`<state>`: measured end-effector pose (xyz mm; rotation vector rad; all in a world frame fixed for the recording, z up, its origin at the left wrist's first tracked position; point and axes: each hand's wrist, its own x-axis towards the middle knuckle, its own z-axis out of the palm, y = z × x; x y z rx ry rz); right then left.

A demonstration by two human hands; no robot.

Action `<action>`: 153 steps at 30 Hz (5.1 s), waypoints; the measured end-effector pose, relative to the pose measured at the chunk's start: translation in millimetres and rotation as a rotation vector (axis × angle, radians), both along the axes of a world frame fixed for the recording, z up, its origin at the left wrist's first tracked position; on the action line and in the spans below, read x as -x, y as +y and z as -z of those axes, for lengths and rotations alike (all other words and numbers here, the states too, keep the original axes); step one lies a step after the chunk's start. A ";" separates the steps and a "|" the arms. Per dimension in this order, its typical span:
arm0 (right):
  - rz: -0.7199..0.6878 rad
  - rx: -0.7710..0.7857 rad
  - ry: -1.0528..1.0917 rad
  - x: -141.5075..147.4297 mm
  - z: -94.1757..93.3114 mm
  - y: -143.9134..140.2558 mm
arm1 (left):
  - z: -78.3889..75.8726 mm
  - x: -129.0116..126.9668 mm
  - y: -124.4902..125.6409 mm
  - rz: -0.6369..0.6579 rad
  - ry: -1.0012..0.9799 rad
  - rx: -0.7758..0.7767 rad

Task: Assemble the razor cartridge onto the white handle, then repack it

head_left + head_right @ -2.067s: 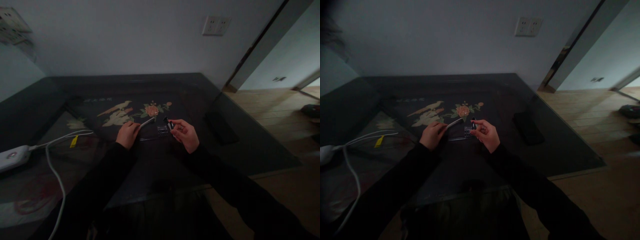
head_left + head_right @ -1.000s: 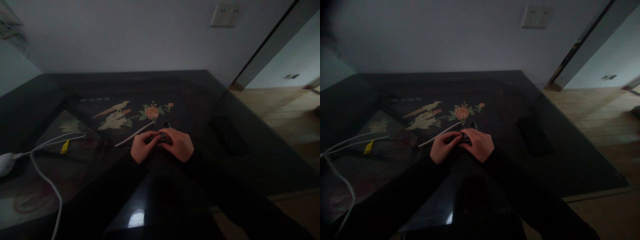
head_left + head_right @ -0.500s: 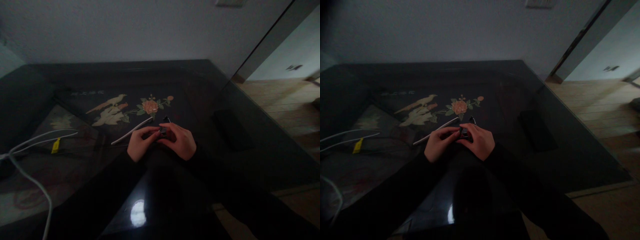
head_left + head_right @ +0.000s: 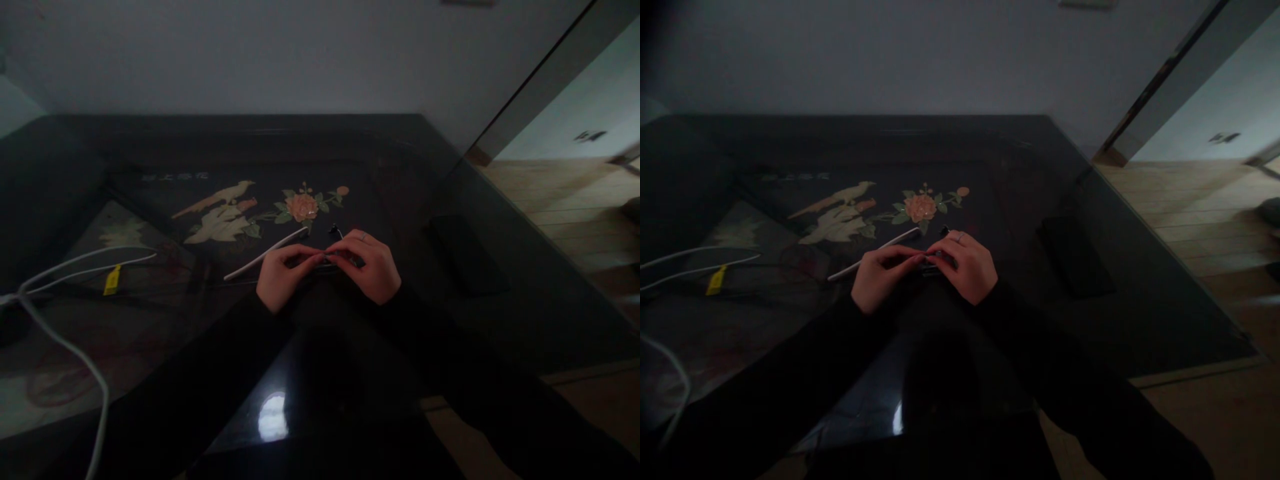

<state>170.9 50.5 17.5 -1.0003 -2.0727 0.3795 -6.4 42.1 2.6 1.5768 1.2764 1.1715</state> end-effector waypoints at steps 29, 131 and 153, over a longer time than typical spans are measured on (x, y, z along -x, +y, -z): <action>0.102 0.002 -0.261 -4.8 18.3 28.0 | 14.0 2.4 -0.2 0.084 0.570 -0.296; 0.078 0.091 -0.496 -3.6 6.5 13.4 | 12.5 -4.1 10.6 0.071 0.607 -0.290; 0.081 0.103 -0.503 -2.8 5.6 12.3 | 10.4 -5.5 10.7 0.047 0.600 -0.289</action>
